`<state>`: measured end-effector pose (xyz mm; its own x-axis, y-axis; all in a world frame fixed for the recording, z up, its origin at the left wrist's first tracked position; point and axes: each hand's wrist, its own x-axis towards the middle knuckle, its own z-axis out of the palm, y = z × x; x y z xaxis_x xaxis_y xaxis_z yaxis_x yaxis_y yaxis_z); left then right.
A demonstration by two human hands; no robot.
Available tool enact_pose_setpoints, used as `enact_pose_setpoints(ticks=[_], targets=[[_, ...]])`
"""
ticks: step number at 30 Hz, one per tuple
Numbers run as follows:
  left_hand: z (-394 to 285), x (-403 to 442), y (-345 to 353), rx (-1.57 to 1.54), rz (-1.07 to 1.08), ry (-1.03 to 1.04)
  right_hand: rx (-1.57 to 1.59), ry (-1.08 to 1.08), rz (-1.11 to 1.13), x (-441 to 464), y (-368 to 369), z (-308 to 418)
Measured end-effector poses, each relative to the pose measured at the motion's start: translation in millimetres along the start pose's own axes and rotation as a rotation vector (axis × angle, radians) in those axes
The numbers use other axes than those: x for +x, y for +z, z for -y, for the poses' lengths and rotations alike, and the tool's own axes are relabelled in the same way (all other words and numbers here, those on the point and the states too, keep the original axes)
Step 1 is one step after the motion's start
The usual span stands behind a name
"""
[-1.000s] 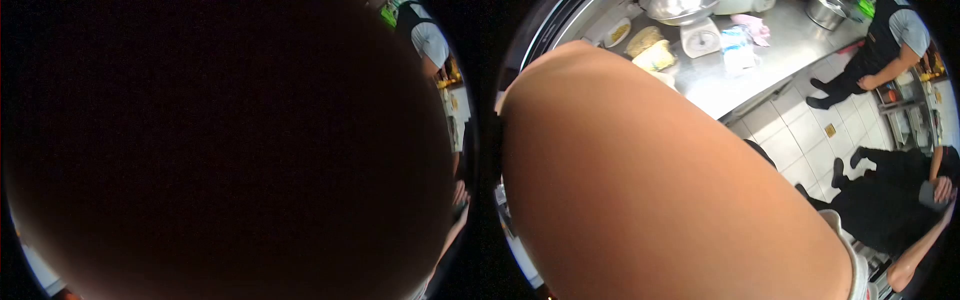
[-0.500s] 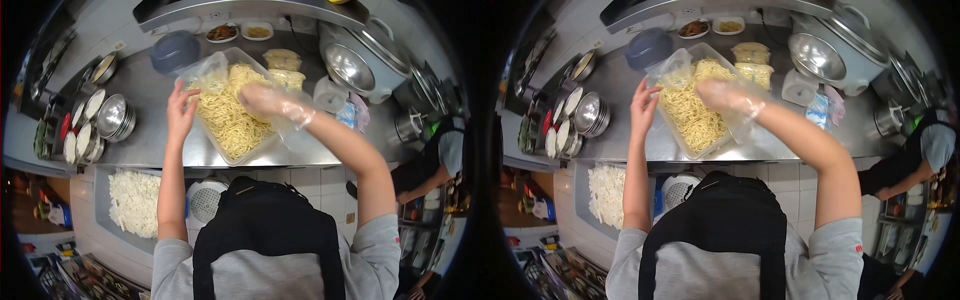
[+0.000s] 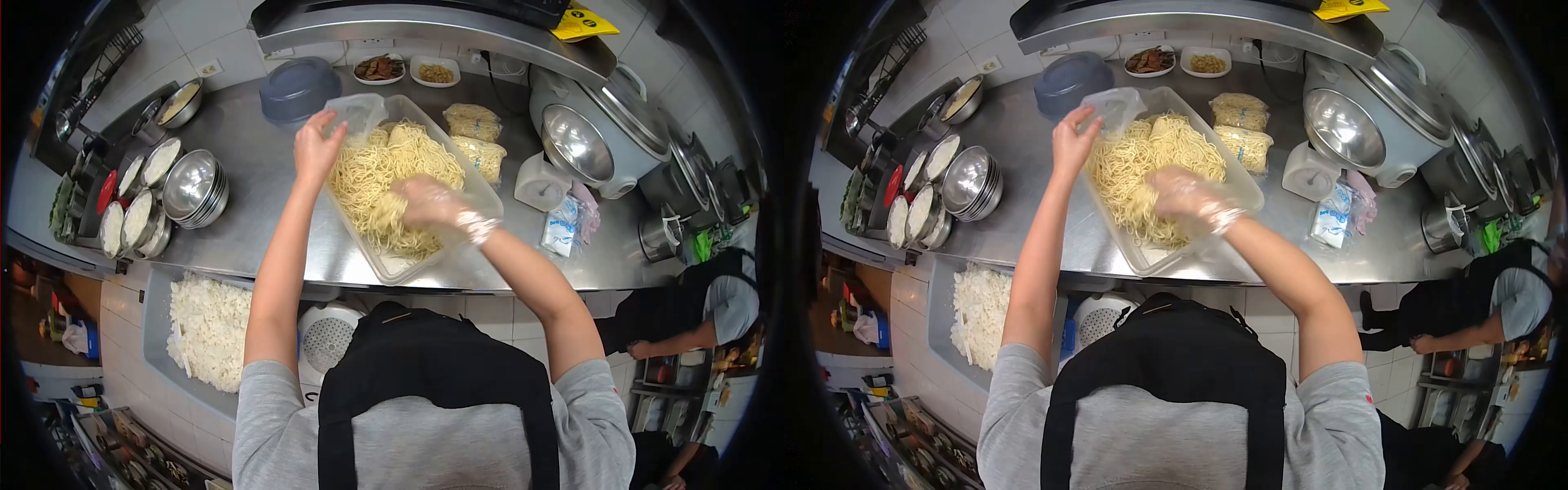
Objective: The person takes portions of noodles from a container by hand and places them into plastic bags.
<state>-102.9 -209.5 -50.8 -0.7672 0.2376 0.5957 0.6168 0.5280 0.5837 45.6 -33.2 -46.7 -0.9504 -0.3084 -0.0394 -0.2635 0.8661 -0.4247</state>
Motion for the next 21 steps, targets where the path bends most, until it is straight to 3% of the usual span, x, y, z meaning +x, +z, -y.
enact_pose_setpoints(ticks=[1,2,4,5,6,7,9,11,13,15,16,17,18,19,21], targets=[[-4,3,-6,-0.036,-0.072,0.018,0.020,0.018,0.067,5,-15,0],[-8,6,-12,-0.069,-0.083,-0.025,0.181,-0.008,-0.107,6,-17,-16],[-11,8,-18,-0.080,-0.113,-0.024,0.406,0.056,-0.205,4,-54,-3],[-11,9,-20,-0.092,-0.139,-0.017,0.467,0.148,-0.127,0,-92,26],[-9,9,-21,-0.090,-0.143,-0.016,0.757,0.085,-0.256,-6,-94,24],[-5,9,-20,-0.087,-0.062,-0.003,1.045,0.018,-0.387,-14,-102,35],[5,7,-14,-0.086,0.017,0.012,0.875,0.099,-0.326,-28,-143,66],[17,6,-6,-0.062,0.341,-0.111,0.992,0.000,-0.446,-34,-153,71],[5,4,-9,-0.083,0.411,-0.192,1.075,-0.032,-0.380,-35,-164,72],[-17,3,-13,-0.095,0.365,-0.145,1.169,-0.036,-0.367,-18,-143,50],[-19,5,-9,-0.135,0.274,0.072,1.268,-0.033,-0.351,-14,-137,50],[-22,6,-5,-0.136,0.272,0.077,1.263,0.038,-0.253,-14,-132,51],[-41,9,-9,-0.194,0.305,0.140,1.410,-0.042,-0.148,3,-109,16],[-57,11,-14,-0.251,0.340,0.202,1.501,0.080,-0.248,-3,-81,7],[-77,12,-24,-0.272,0.394,0.303,1.462,0.130,-0.237,-8,-59,2]])
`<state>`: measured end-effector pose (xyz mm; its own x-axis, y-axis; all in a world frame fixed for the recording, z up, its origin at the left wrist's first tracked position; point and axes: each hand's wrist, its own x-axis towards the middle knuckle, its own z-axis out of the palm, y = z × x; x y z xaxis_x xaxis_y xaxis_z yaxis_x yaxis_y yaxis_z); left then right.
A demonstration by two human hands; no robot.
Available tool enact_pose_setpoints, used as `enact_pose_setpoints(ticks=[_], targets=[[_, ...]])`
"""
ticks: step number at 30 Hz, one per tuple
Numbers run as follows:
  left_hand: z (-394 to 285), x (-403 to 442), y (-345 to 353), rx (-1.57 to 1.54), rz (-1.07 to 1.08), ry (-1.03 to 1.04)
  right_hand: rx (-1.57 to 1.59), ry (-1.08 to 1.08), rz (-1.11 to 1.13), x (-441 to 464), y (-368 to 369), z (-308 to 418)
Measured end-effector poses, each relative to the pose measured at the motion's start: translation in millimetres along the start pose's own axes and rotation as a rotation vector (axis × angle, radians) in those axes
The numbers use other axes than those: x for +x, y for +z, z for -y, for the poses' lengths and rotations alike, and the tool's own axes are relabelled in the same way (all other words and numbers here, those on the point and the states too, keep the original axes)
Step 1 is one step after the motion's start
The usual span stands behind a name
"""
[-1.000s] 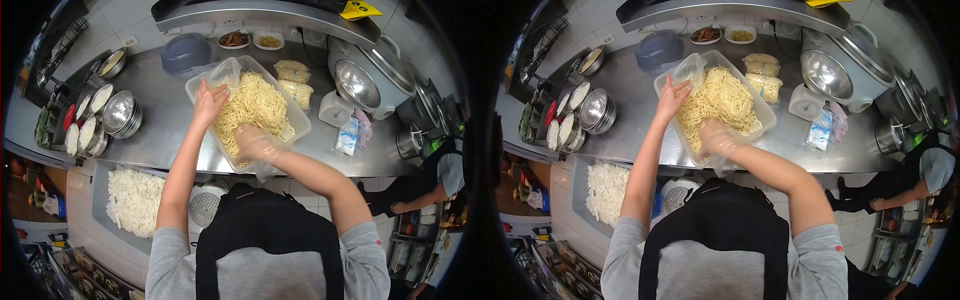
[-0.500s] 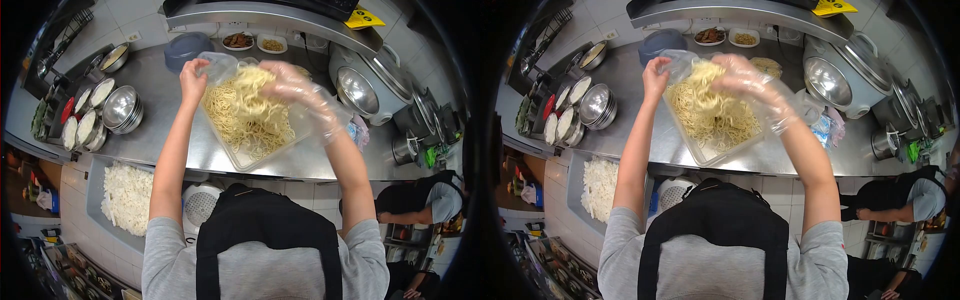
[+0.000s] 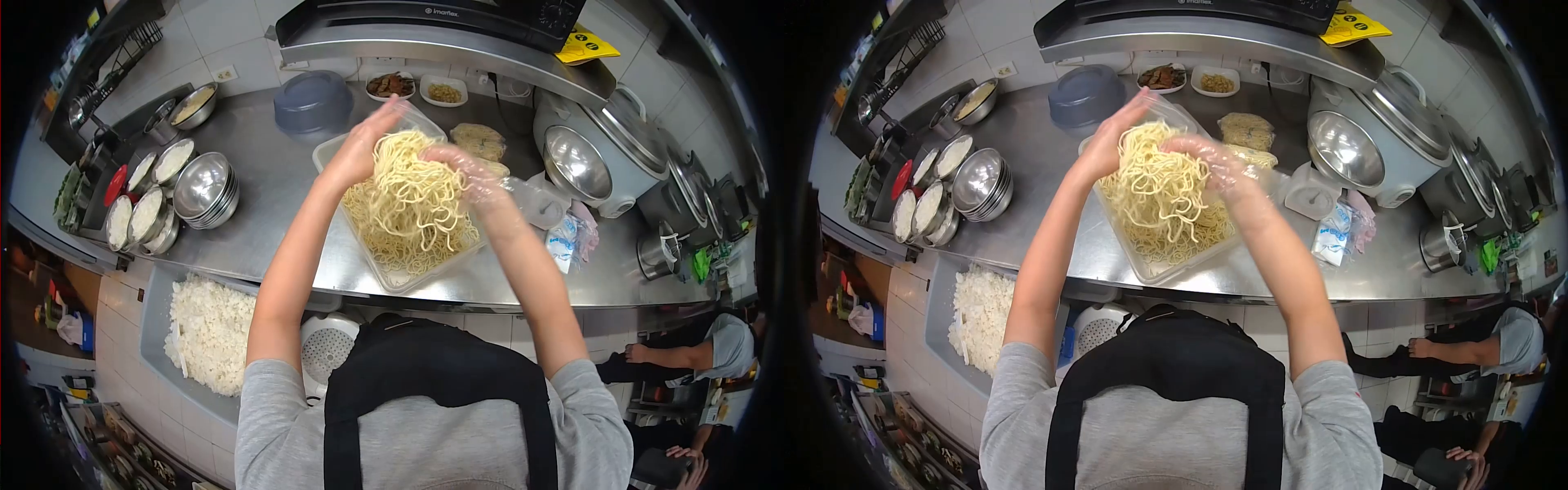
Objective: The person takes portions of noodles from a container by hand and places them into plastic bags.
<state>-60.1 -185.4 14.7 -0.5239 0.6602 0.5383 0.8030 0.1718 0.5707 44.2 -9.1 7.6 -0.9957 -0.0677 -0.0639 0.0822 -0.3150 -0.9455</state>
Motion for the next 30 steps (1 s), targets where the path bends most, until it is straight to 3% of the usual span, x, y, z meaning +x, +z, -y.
enact_pose_setpoints(ticks=[2,3,6,8,9,12,13,14,15,17,18,20,21,22,24,26,28,30], targets=[[-8,-2,0,-0.010,0.070,0.093,0.320,-0.019,-0.127,7,-8,-33],[-7,-3,2,0.028,0.123,0.096,0.321,-0.023,-0.126,11,-10,-38],[2,-8,12,0.167,0.207,0.249,0.568,-0.127,0.016,23,-11,-45],[-5,-16,31,0.210,0.084,0.025,0.803,-0.088,-0.002,35,9,-32],[-4,-17,38,0.161,-0.019,0.063,0.969,-0.065,-0.013,45,17,-33],[-10,-15,51,0.215,-0.094,0.026,0.964,-0.138,-0.077,82,11,-52],[-9,-13,54,0.238,-0.117,0.021,0.738,-0.200,-0.229,84,24,-48],[-6,-13,55,0.238,-0.111,0.012,0.743,-0.191,-0.233,106,10,-63],[-2,-11,54,0.238,-0.124,-0.011,0.316,-0.178,-0.194,150,-19,-90],[4,-2,46,0.208,-0.148,-0.126,-0.171,0.066,-0.229,101,18,-26],[9,1,36,0.212,-0.148,-0.128,-0.169,0.066,-0.225,84,22,1],[20,9,15,0.069,-0.091,-0.292,-0.476,0.107,0.160,68,18,27],[17,13,13,0.155,-0.160,-0.256,-0.656,-0.046,-0.008,69,21,22],[14,18,9,0.155,-0.160,-0.260,-0.656,-0.043,-0.005,74,20,25],[1,32,-5,-0.274,0.028,-0.317,-1.465,-0.240,-0.078,84,19,44],[-12,37,-11,-0.408,0.014,-0.375,-1.266,-0.230,-0.001,63,29,76],[-2,38,-8,-0.100,0.051,-0.405,-1.106,-0.345,-0.022,58,26,88],[-2,42,-10,-0.246,0.095,-0.423,-1.040,-0.354,-0.022,43,23,101]])
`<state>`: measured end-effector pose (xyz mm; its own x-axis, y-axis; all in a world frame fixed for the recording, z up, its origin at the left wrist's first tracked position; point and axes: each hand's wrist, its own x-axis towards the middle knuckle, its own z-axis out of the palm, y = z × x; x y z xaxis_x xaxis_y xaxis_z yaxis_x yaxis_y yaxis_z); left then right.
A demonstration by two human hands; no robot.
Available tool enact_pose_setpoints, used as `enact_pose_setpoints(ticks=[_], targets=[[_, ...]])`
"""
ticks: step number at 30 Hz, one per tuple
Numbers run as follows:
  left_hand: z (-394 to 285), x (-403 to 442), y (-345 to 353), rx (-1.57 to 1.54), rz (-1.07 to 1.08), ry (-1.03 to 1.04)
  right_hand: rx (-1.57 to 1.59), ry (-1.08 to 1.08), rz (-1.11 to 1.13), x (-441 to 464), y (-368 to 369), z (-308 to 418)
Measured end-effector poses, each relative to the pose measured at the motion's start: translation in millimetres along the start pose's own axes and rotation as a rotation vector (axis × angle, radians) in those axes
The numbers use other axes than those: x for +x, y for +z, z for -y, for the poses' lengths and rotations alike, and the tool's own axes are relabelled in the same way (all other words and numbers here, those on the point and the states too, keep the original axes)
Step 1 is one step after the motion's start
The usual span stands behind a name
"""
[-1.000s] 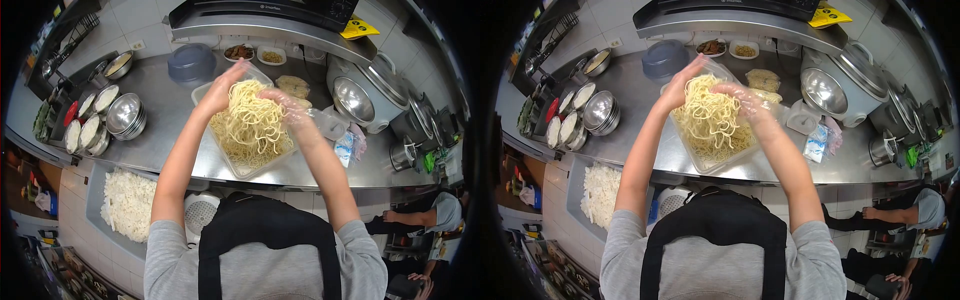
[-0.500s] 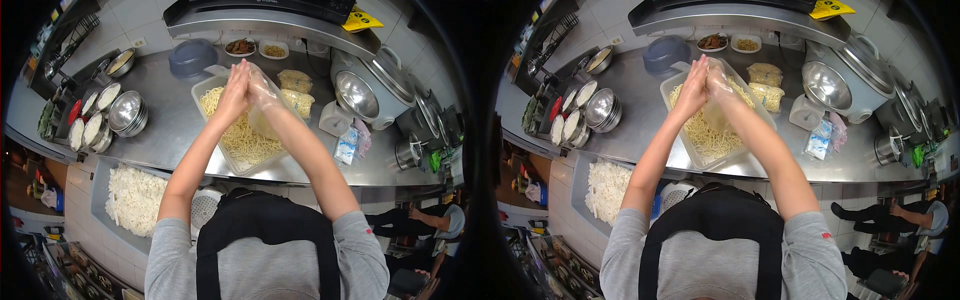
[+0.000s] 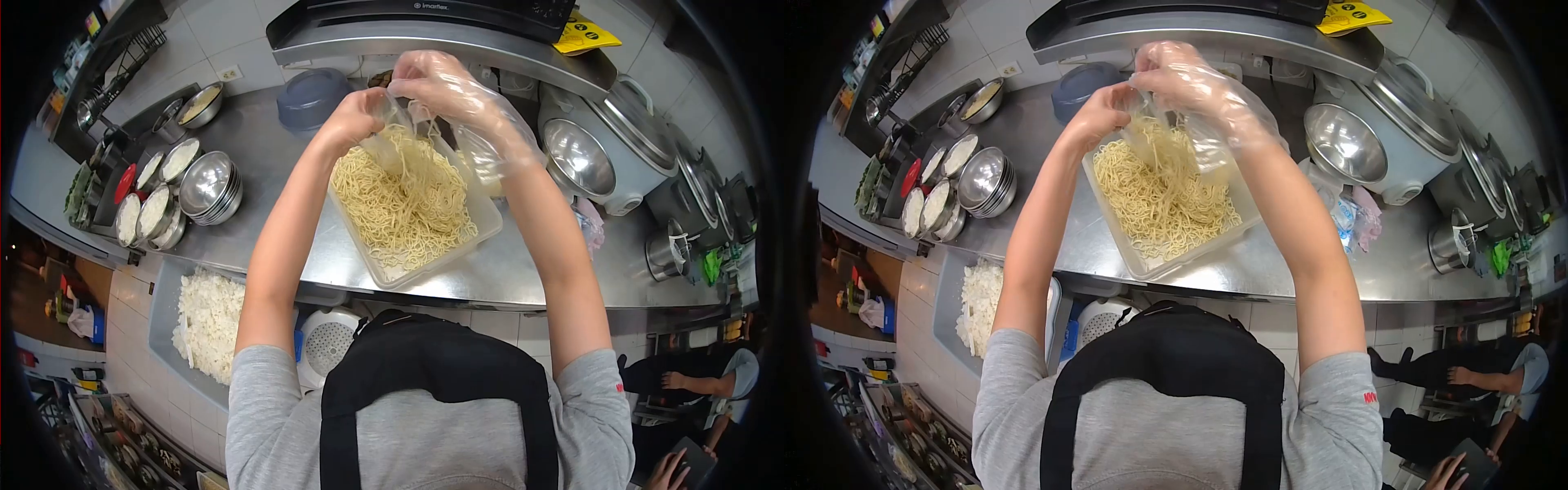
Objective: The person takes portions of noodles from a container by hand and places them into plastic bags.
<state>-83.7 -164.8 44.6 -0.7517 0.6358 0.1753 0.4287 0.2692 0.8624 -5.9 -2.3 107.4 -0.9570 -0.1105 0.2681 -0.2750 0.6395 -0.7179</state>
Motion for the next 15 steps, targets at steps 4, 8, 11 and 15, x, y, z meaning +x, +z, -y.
enact_pose_setpoints(ticks=[4,8,11,15], targets=[[-27,1,-4,-0.240,-0.002,-0.025,0.157,-0.097,-0.288,-29,23,-19],[-54,5,-6,-0.339,-0.132,-0.003,0.227,0.159,-0.222,-36,77,-47],[-58,12,-13,-0.351,-0.210,0.042,0.516,0.232,-0.176,-42,127,-87],[-63,8,-39,-0.315,-0.319,0.171,0.589,0.191,0.144,-75,138,-119]])
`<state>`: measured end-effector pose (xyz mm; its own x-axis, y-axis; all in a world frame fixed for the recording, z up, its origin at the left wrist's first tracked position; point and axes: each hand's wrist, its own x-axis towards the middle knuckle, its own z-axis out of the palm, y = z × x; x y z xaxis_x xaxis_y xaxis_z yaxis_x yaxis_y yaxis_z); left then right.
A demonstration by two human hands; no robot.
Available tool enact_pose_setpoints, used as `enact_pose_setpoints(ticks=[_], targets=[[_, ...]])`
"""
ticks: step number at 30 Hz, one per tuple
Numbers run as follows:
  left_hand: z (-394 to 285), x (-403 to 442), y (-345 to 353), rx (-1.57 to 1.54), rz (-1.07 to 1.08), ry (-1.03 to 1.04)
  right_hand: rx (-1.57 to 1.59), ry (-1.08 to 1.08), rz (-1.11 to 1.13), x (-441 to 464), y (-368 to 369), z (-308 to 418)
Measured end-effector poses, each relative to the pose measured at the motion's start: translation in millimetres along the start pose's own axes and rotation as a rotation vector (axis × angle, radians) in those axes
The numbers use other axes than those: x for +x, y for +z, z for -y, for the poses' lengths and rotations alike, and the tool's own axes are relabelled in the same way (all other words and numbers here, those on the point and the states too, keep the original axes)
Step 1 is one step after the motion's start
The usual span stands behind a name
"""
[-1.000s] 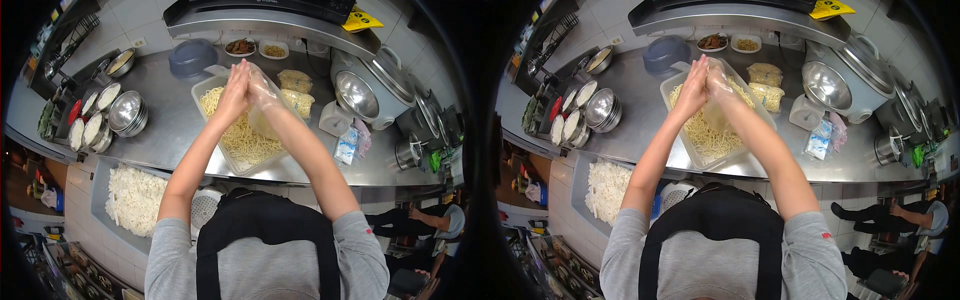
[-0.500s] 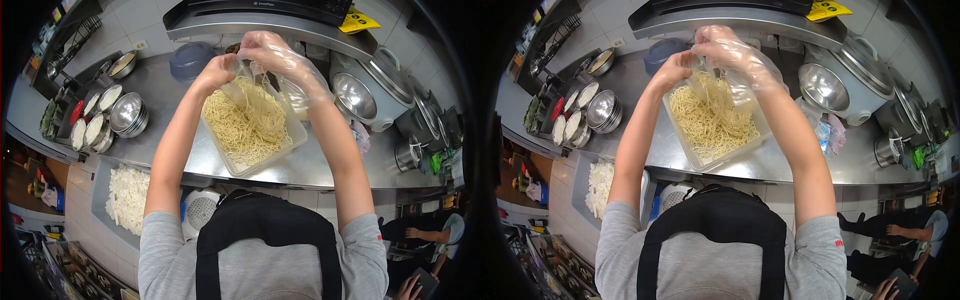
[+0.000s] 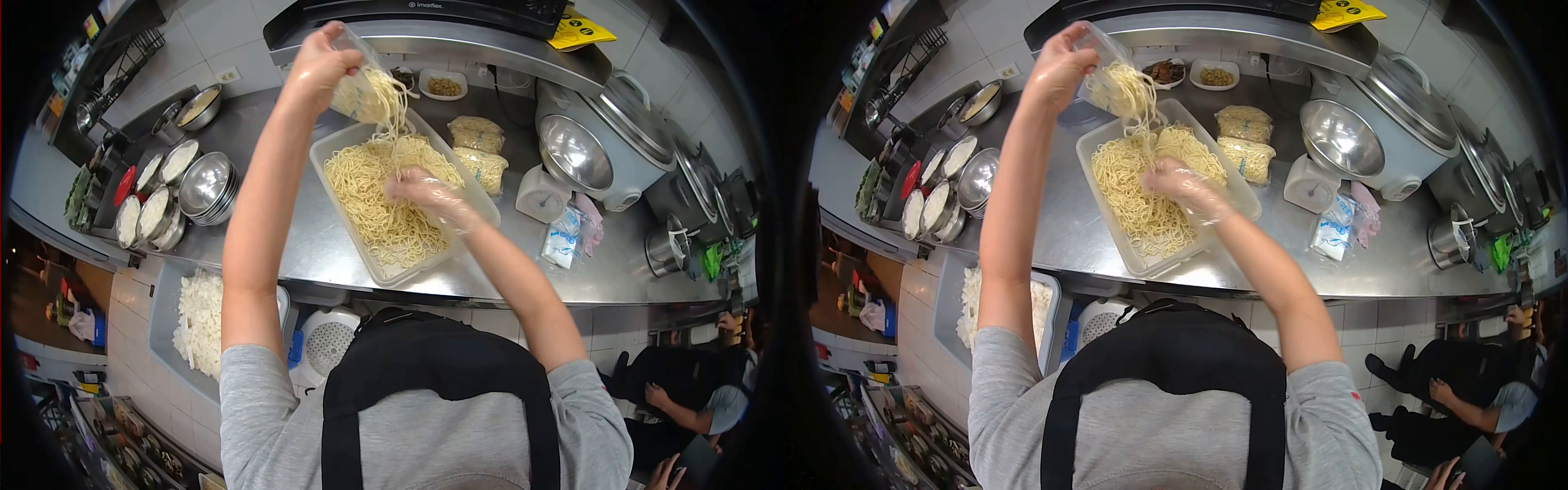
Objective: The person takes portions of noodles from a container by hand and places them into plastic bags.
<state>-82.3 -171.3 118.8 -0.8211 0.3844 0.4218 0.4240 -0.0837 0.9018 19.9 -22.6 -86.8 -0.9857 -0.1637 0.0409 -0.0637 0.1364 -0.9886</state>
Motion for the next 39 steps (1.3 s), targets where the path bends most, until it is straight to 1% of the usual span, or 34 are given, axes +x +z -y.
enact_pose_setpoints(ticks=[1,2,3,4,5,7,8,9,11,12,13,14,15,17,18,19,21,22,23,24,26,27,29,30,31,33,34,36,37,39], targets=[[-6,1,-9,0.034,-0.003,0.013,0.000,0.005,0.007,-4,-13,-1],[-11,0,-16,0.048,-0.014,0.012,-0.153,0.039,0.093,-5,-31,1],[-18,-3,-21,0.063,-0.027,0.011,-0.286,0.133,0.119,-3,-37,24],[-19,-4,-24,0.116,-0.020,-0.043,-0.421,0.224,0.159,-2,-43,47],[-18,-6,-27,0.117,-0.030,-0.048,-0.536,0.376,0.138,-5,-43,94],[-12,-8,-29,0.221,0.086,-0.100,-0.271,0.211,0.088,-9,-48,137],[1,-5,-33,0.235,0.136,-0.121,-0.198,0.058,0.043,-8,-44,155],[8,-9,-34,0.237,0.128,-0.117,-0.124,-0.097,-0.002,-5,-39,171],[18,-16,-33,0.282,0.126,-0.157,-0.093,-0.208,-0.073,13,-30,196],[26,-17,-35,0.284,0.121,-0.155,0.133,-0.318,0.029,36,-33,186],[31,-18,-38,0.253,0.180,-0.229,0.134,-0.321,0.033,45,-26,184],[36,-17,-41,0.221,0.239,-0.303,0.250,-0.379,0.075,55,-18,181],[34,-17,-44,0.222,0.234,-0.300,0.365,-0.436,0.119,63,-9,178],[28,-19,-48,0.107,0.374,-0.392,0.127,-0.225,0.144,81,6,158],[29,-26,-42,0.133,0.182,-0.319,-0.474,-0.174,0.019,86,13,155],[33,-24,-41,0.132,0.179,-0.322,-1.005,-0.200,0.082,97,20,155],[41,-20,-44,0.103,0.272,-0.325,-1.199,-0.179,0.100,101,21,165],[39,-19,-48,0.101,0.263,-0.327,-1.022,-0.228,0.161,101,14,175],[36,-17,-52,0.080,0.303,-0.344,-0.845,-0.272,0.222,98,1,186],[36,-16,-56,0.057,0.343,-0.360,-0.787,-0.385,-0.007,84,-3,191],[48,-15,-60,0.021,0.296,-0.365,-0.676,-0.228,0.023,77,-12,210],[52,-16,-61,-0.006,0.260,-0.364,-0.830,-0.205,-0.022,67,-10,220],[50,-18,-59,-0.024,0.227,-0.364,-0.636,-0.241,-0.083,59,-10,177],[48,-19,-58,-0.037,0.199,-0.364,-0.733,-0.176,-0.072,74,-6,142],[47,-20,-56,-0.037,0.202,-0.365,-0.717,-0.005,0.008,75,3,129],[46,-20,-53,-0.064,0.150,-0.359,-0.217,0.062,-0.061,65,17,94],[49,-20,-54,-0.062,0.155,-0.359,-0.213,0.062,-0.066,66,13,92],[55,-20,-60,0.055,0.189,-0.313,-0.037,0.061,-0.030,72,-2,101],[53,-21,-60,0.055,0.187,-0.316,-0.014,0.003,-0.048,74,-5,120],[48,-23,-59,0.011,0.271,-0.385,0.104,-0.196,-0.063,72,-1,152]])
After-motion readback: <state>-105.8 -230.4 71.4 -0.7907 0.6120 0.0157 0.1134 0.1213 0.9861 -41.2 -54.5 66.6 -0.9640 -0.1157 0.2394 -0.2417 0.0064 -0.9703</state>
